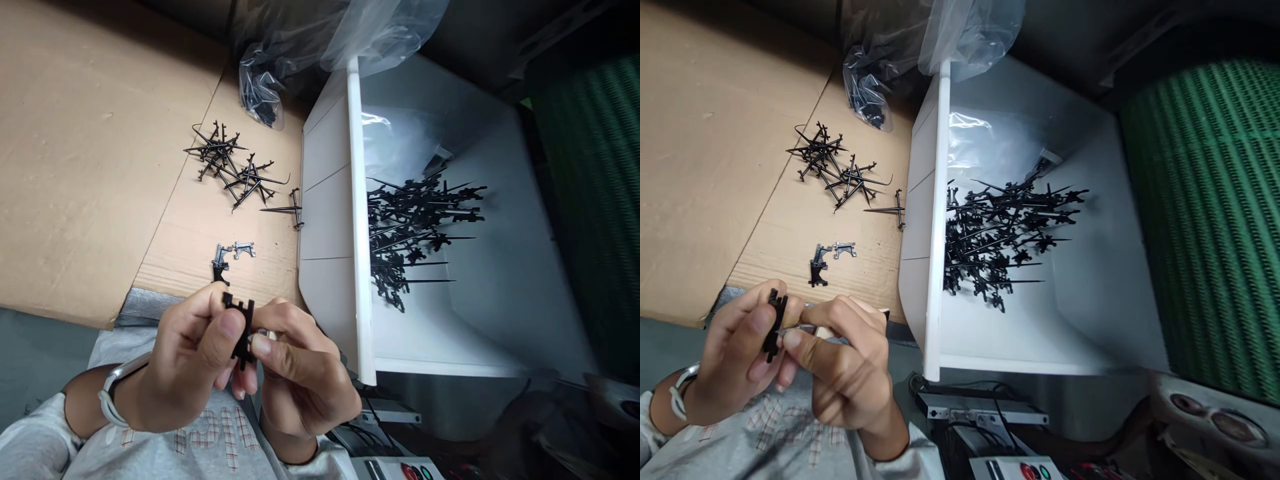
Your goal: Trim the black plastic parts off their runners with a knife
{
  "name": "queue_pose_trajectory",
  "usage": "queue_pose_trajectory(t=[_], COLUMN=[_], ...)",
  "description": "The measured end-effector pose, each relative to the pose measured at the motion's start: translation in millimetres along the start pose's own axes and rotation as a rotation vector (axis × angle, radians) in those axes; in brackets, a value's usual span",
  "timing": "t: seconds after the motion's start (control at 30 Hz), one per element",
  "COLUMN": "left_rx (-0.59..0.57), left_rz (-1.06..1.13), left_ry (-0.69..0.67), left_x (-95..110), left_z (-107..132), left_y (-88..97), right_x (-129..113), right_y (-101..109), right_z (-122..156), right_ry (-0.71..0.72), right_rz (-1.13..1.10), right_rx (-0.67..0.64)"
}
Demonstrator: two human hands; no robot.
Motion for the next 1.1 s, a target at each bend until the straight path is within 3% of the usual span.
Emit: queue_pose_trajectory(t=[0.2, 0.33, 0.67, 1.1], left_rx=[0.045, 0.064, -0.008, -0.011], left_rz=[0.018, 0.013, 0.041, 0.081], left_ry=[-0.024, 0.003, -0.02, 0.023], left_x=[-2.9, -5.5, 2.1, -2.0], left_z=[1.5, 3.3, -3.3, 1.4], left_y=[7.1, 8.7, -6.9, -0.1], right_x=[1.5, 5.8, 7.1, 3.6], right_y=[-1.5, -2.0, -0.2, -2.2], right_z=[1.3, -0.1, 2.5, 2.0], right_ry=[0.043, -0.047, -0.074, -0.014], right_rz=[0.008, -0.008, -0.017, -0.039], right_rx=[0.003, 0.014, 0.028, 0.007])
Point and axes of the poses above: each hand's wrist, its own z-axis away from the middle knuckle, its own y-axis out of the back of the hand, x = y × z, the point moved 9 cm from there along -z, towards the middle knuckle, and after that the axes turned 12 degrees about x, right-handed, at the moved point
